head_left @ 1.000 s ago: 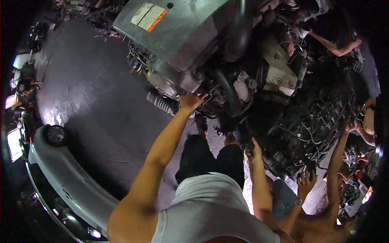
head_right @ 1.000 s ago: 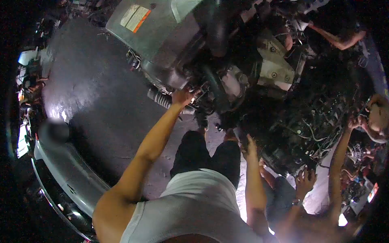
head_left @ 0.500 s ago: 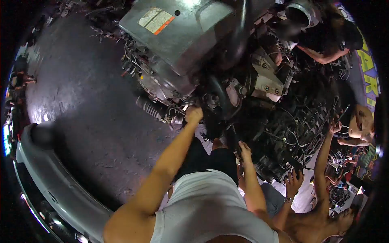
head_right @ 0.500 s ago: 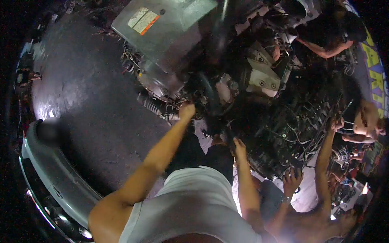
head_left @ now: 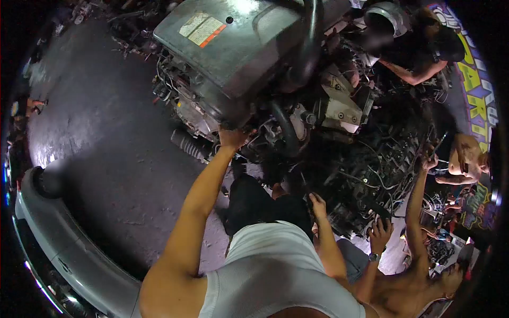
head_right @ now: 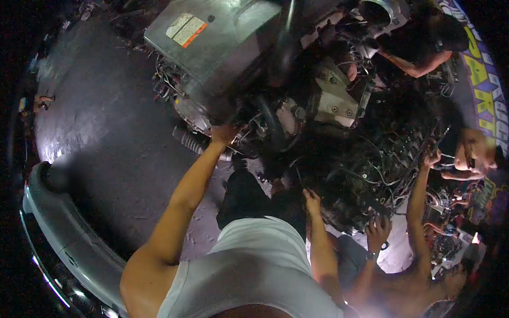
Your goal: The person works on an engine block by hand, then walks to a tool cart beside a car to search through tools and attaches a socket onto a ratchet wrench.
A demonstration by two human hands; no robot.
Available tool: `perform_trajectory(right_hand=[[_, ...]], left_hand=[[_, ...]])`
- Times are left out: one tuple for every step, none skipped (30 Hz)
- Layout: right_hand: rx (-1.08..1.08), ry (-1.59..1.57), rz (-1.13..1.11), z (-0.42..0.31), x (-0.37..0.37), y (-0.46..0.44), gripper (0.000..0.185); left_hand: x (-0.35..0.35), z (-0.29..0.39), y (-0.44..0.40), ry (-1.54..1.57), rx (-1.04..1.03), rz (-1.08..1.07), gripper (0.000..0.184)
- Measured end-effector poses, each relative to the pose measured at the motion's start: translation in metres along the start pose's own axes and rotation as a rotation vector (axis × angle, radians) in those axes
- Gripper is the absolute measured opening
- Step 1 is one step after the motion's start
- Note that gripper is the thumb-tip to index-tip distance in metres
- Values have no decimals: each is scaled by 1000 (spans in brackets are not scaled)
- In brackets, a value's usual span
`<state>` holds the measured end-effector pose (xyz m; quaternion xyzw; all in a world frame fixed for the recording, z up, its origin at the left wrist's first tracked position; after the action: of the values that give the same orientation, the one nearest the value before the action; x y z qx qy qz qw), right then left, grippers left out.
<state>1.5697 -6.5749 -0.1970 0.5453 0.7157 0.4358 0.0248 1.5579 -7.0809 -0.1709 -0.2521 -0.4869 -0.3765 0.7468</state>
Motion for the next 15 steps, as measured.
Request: perform_trajectory(right_hand=[[-47, -26, -33, -1, 1, 5, 44], [-93, -52, -65, -8, 0, 10, 44], [-34, 6, -30, 2, 7, 4, 44], [26, 63, 8, 17, 12, -4, 45], [84, 121, 46, 24, 19, -10, 46], [48, 91, 39, 7, 19, 1, 47], [12, 60, 31, -9, 20, 14, 48], [-22, 29, 21, -24, 19, 23, 49], [6, 67, 24, -24, 21, 23, 49], [35, 106, 24, -24, 24, 22, 49], [67, 146, 22, -28, 25, 22, 49], [68, 142, 18, -31, 26, 21, 49], [70, 137, 13, -33, 25, 21, 50], [72, 131, 6, -40, 24, 23, 50], [122, 105, 7, -57, 22, 29, 50]], left_hand=[[2, 0, 1, 10, 1, 47, 64], [-1, -1, 1, 31, 58, -88, 65], [4, 2, 1, 19, 100, -161, 66], [8, 4, 3, 5, 140, -235, 66], [20, 8, 5, -42, 165, -248, 67], [17, 6, 6, -75, 180, -264, 67], [15, 5, 8, -109, 195, -281, 67], [9, 2, 6, -128, 201, -294, 66], [3, 0, 6, -148, 209, -310, 66], [0, 0, 7, -164, 206, -291, 65], [10, 6, 5, -179, 205, -270, 64], [6, 5, 3, -179, 231, -295, 63], [2, 3, 2, -180, 257, -320, 62], [-19, -7, 3, -165, 308, -391, 61], [-28, -12, 6, -149, 361, -463, 60]])
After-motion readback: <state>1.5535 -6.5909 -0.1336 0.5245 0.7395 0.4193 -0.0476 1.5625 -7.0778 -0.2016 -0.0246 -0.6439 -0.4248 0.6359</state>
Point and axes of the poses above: each hand's wrist, its own y-axis away from the middle knuckle, its own x-axis out of the back of the hand, z = x × y, the point moved 8 cm from there along -y, towards the middle knuckle, and after that the axes turned 4 degrees about x, right-handed, at the moved point
